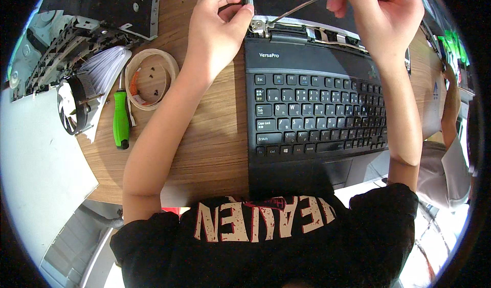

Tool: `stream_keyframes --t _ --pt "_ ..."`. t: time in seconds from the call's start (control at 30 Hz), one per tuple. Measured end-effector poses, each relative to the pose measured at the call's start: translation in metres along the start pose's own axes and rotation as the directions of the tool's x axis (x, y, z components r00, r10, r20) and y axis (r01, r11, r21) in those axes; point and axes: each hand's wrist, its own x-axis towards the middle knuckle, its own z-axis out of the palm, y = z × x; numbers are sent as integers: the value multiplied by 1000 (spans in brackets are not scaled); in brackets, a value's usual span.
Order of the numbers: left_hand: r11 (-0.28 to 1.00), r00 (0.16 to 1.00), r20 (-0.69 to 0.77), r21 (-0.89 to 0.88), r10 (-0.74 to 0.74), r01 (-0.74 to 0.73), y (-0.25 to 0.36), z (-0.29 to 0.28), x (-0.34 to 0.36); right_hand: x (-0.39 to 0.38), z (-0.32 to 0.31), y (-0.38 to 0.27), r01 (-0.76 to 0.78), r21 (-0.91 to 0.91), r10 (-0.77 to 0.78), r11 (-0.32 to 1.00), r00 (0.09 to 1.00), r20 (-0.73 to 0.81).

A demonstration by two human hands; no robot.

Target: The person disassembles the top casing of a laptop by removing the screen bezel and unscrewing components along the hinge area using a screwdriver.

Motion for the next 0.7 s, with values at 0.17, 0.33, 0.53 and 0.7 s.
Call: stream_keyframes --t 0.17,0.33,0.53,0.7 --pt "1000 1000 5 8 13 -13 0 0 1 1 0 0 6 -3 -6 1000 1000 8" --pt "999 999 21 27 25 -25 2 -1 1 1 -1 3 36 19 -36 999 999 26" --pt "1000 1000 6 26 11 -11 1 -2 0 1 -1 4 37 43 -39 998 999 31" --pt "893 940 70 296 334 -339 14 0 -2 4 -9 -12 33 4 -34 999 983 178"
